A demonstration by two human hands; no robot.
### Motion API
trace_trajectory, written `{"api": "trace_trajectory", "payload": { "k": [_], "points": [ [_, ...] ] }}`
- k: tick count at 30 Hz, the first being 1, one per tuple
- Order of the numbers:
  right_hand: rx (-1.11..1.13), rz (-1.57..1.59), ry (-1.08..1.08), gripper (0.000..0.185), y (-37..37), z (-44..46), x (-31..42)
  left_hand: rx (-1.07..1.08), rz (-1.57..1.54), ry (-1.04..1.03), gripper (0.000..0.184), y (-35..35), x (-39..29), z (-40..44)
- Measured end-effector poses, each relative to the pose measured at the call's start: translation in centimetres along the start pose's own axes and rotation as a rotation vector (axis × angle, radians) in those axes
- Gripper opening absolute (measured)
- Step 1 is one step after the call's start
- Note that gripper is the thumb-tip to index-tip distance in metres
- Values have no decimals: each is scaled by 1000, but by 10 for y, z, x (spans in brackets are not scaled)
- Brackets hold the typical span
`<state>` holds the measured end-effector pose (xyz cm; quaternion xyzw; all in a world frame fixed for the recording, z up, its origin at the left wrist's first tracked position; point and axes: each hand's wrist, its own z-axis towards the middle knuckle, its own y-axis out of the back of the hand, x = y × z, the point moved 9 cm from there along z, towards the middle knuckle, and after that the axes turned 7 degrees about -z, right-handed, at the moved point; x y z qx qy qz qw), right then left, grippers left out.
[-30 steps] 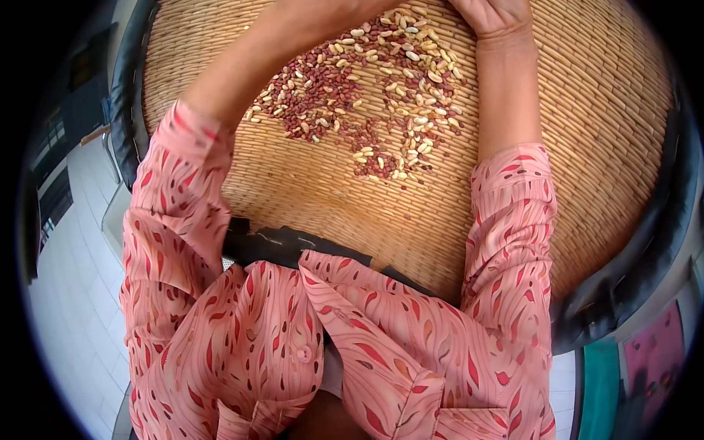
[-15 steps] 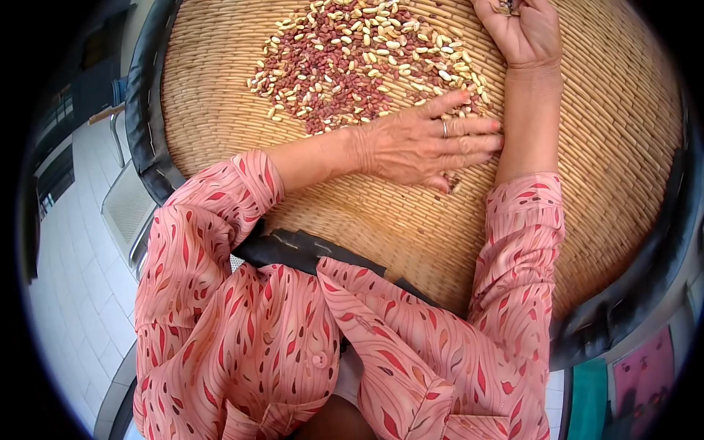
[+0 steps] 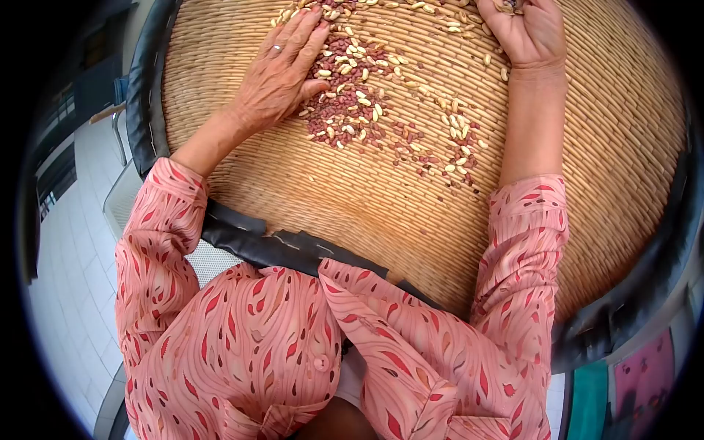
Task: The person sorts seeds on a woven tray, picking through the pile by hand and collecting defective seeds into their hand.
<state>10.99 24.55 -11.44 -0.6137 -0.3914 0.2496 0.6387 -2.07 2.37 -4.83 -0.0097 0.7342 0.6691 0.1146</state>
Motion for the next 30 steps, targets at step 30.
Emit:
{"api": "trace_trajectory", "payload": {
  "k": [30],
  "points": [
    [135, 11, -103, 20, -35, -1, -20, 394, -184, 41, 25, 6, -25, -61]
  ]
}}
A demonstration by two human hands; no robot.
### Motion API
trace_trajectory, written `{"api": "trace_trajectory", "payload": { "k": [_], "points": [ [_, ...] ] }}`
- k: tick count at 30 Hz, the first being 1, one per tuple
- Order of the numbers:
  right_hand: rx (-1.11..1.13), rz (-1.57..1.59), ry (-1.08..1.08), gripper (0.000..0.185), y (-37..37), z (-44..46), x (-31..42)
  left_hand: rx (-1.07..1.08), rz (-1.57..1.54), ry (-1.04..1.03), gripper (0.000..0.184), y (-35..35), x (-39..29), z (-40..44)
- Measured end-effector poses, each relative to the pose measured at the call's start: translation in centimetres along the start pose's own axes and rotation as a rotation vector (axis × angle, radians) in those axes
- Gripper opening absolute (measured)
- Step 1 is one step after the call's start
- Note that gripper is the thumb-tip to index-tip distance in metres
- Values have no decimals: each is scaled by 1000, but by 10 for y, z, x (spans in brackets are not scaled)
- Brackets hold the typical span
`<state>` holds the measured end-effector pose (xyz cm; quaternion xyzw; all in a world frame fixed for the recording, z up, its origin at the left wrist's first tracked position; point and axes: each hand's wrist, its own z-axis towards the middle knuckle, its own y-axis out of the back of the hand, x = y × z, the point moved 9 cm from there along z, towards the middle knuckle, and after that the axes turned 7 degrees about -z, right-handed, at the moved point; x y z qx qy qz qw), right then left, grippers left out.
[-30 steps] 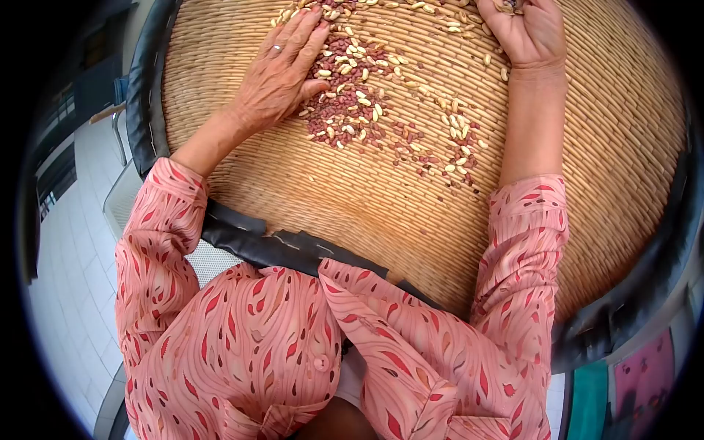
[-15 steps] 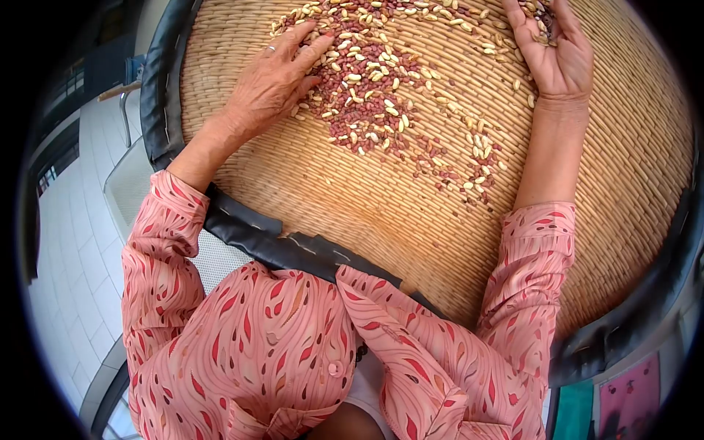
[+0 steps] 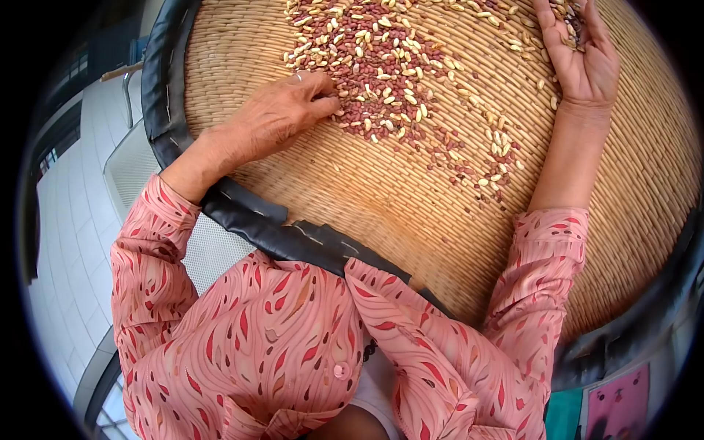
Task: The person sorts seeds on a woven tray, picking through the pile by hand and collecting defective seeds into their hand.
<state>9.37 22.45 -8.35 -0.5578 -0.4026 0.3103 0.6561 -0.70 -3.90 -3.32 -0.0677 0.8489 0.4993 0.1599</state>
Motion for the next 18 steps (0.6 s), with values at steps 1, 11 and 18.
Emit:
{"api": "trace_trajectory", "payload": {
  "k": [1, 11, 18],
  "points": [
    [-55, 0, -1, 15, -2, 1, -2, 48, 6, 63, 24, -1, 8, -5],
    [329, 109, -46, 49, 6, -6, 13, -32, -21, 237, 10, 13, 53, -11],
    [316, 117, -52, 48, 5, -7, 13, -120, 9, 225, 12, 18, 57, -7]
  ]
}}
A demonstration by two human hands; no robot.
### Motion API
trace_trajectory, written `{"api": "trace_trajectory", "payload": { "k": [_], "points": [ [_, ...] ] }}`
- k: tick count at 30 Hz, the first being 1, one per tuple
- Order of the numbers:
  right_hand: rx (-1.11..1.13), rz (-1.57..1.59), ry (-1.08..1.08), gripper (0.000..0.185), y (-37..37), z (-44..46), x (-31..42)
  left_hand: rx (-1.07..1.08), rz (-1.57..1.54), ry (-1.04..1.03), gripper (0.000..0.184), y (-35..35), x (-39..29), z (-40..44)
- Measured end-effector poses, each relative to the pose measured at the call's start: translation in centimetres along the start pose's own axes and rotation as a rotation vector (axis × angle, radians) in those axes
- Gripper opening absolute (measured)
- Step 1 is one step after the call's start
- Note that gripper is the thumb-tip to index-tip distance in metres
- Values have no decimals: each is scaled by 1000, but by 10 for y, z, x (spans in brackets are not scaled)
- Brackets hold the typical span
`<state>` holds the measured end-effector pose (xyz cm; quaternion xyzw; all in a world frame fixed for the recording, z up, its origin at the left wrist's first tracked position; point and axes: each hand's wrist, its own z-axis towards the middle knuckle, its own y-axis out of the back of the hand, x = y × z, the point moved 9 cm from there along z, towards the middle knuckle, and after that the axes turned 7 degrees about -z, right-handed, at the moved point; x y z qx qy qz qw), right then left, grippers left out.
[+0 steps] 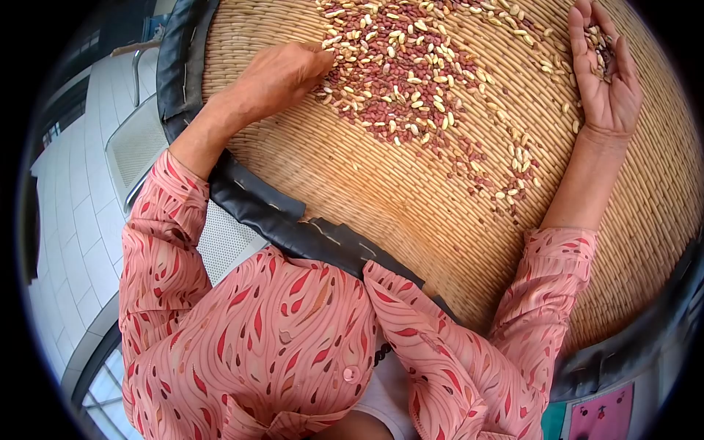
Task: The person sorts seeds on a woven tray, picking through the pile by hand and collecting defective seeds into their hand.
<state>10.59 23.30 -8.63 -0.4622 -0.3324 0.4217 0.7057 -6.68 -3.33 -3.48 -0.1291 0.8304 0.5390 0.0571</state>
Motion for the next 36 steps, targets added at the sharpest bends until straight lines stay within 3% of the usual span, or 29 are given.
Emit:
{"api": "trace_trajectory", "payload": {
  "k": [4, 7, 11, 14, 23, 25, 28, 33, 36],
  "points": [
    [-5, -22, 1, 48, 1, -1, 1, -3, -35, -24, 13, -2, -5, 8],
    [-339, 23, -10, 11, -4, 13, -24, 20, -78, -47, 12, -4, -14, 11],
    [-384, 22, -22, 9, -8, 14, -27, 65, -198, -126, 23, -6, -41, 12],
    [-394, -8, -13, 10, -8, 14, -27, 230, -216, -166, 32, -24, -54, 10],
    [-374, -47, 7, 11, -9, 12, -25, 277, -227, -143, 17, -29, -50, 9],
    [-362, -51, 41, 12, -5, 14, -20, 235, -198, -120, 14, -25, -44, 10],
    [-65, -9, 35, 47, -1, 2, -1, 111, -191, -52, 13, -7, -28, 17],
    [-137, 14, 44, 44, 6, -1, 3, -337, -188, -46, 23, 39, 8, 25],
    [-149, -11, 53, 43, 7, -2, 4, -470, -118, -62, 31, 48, 34, 36]
  ]
}}
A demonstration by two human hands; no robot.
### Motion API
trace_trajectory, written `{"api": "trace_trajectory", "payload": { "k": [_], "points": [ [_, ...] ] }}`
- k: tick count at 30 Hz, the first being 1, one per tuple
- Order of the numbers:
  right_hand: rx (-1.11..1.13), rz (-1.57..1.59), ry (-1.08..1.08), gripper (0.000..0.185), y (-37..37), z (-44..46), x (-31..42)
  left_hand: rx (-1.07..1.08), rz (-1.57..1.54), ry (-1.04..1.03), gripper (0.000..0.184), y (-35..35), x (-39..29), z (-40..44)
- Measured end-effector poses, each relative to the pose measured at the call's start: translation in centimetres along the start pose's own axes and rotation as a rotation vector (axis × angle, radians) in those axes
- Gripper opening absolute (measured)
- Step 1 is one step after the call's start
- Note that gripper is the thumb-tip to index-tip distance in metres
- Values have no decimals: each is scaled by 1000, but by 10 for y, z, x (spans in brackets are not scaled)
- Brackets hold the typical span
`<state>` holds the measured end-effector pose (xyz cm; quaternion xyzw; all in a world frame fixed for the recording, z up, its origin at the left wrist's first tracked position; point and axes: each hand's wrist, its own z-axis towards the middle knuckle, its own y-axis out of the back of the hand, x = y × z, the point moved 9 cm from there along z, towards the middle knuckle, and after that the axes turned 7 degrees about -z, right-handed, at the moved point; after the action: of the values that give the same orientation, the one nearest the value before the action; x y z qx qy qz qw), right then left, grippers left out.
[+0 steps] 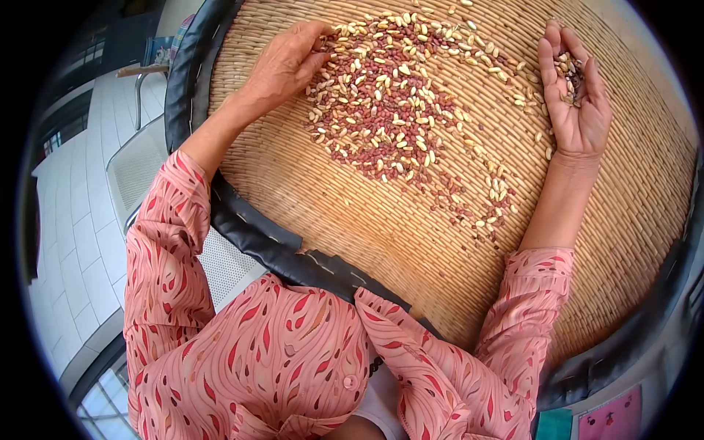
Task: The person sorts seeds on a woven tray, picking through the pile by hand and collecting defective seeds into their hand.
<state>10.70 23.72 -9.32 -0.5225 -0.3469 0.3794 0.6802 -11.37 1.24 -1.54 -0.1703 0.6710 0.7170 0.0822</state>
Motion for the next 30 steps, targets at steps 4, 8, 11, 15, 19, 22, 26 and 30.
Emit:
{"api": "trace_trajectory", "payload": {
  "k": [4, 8, 11, 15, 19, 22, 26, 30],
  "points": [
    [-1, -2, 7, 43, -2, -1, -1, -17, -6, 58, 34, -13, 13, 16],
    [5, -6, 10, 44, -3, 0, -2, 204, -66, 80, 38, -45, -27, 10],
    [-9, -29, 28, 45, -1, 0, 0, 349, -171, 15, 39, -62, -66, 0],
    [-28, -18, 28, 45, 0, 0, 0, 540, -184, -84, 38, -71, -95, -10],
    [-36, -32, 27, 45, 2, -2, 1, 215, -143, -74, 35, -51, -66, 10],
    [-60, -15, 27, 44, 0, -2, -1, 33, -101, 73, 37, -25, -28, 33],
    [-72, -13, 29, 44, 2, -2, -1, -148, -43, -21, 35, -19, -15, 57],
    [-58, -17, 24, 44, 0, -2, -1, -45, -138, -50, 30, -48, -49, 64]
  ]
}}
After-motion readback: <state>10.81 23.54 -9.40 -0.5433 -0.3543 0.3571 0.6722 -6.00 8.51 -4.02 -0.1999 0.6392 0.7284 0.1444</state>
